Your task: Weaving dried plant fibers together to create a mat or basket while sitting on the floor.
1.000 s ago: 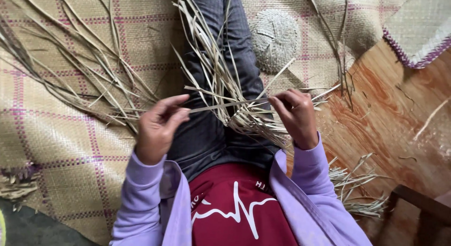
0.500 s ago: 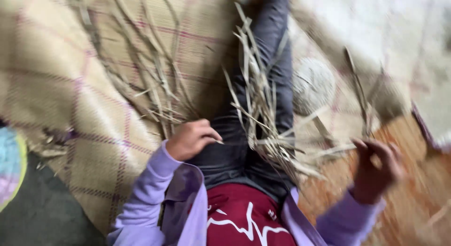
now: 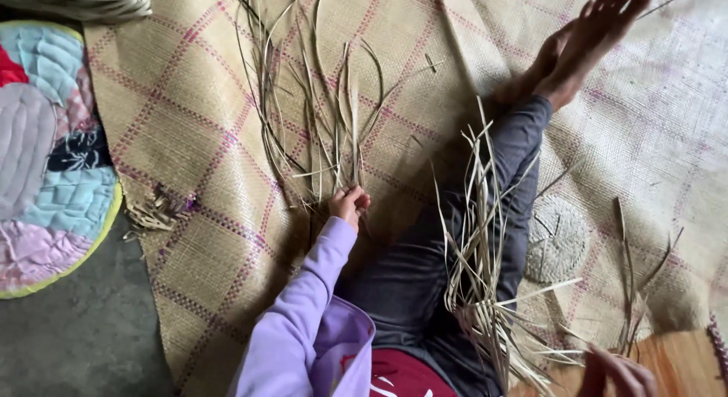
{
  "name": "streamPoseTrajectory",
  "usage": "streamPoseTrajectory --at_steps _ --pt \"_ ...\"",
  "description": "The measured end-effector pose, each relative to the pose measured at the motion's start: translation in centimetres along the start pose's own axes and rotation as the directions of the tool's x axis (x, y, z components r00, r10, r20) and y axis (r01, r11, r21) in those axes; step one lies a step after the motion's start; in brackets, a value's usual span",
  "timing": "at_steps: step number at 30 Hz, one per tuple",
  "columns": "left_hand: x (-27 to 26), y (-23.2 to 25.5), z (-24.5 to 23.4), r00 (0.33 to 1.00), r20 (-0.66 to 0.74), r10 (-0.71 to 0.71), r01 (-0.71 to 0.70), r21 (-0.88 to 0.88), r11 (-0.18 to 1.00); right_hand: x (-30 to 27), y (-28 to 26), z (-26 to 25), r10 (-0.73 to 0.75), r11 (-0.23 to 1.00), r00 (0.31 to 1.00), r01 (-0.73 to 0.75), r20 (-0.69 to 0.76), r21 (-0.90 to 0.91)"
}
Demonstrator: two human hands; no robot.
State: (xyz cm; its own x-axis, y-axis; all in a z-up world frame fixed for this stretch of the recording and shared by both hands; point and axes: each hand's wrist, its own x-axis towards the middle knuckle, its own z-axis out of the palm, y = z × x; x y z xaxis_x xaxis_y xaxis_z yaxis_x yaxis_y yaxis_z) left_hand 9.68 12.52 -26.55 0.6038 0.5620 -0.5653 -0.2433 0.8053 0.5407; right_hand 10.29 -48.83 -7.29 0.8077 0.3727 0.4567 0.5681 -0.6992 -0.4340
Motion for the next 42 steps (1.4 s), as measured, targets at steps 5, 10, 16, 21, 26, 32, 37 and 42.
streamPoseTrajectory --at_steps 5,10,16,21,26,32,37,42 --pt "-1.9 -0.1 1.2 0.996 -0.074 0.039 -0.014 0.307 0.952 4.6 -11.7 3.1 -0.105 0.994 0.988 0.106 0.116 -0.003" --pt "-4.4 1.2 5.8 0.49 0.542 0.683 -0.559 0.797 -0.231 8.6 -24.4 8.9 -0.357 0.855 0.828 0.103 0.433 0.508" --pt "4.3 0.7 9.9 0.653 0.734 0.186 -0.444 0.57 -0.692 6.2 -27.1 17.1 -0.362 0.806 0.586 -0.193 0.725 0.559" --pt "8.0 1.6 8.3 0.766 0.594 0.246 -0.279 0.652 -0.705 7.3 -26.7 17.4 -0.237 0.742 0.552 -0.428 0.799 0.516" --pt "4.3 8.6 6.9 0.471 0.754 0.457 -0.465 0.653 -0.598 7.0 -26.2 18.1 -0.16 0.71 0.539 -0.519 0.827 0.476" --pt "5.0 14.1 -0.1 0.393 0.458 0.798 -0.277 0.886 -0.372 6.1 -25.0 19.1 -0.092 0.657 0.512 -0.613 0.854 0.439" --pt "3.9 12.6 -1.1 0.578 0.432 0.692 -0.214 0.899 -0.382 4.9 -23.7 20.0 0.003 0.567 0.465 -0.73 0.885 0.382" --pt "2.8 11.7 2.9 0.665 0.476 0.575 -0.164 0.845 -0.509 5.3 -23.8 20.2 0.011 0.549 0.466 -0.742 0.885 0.384"
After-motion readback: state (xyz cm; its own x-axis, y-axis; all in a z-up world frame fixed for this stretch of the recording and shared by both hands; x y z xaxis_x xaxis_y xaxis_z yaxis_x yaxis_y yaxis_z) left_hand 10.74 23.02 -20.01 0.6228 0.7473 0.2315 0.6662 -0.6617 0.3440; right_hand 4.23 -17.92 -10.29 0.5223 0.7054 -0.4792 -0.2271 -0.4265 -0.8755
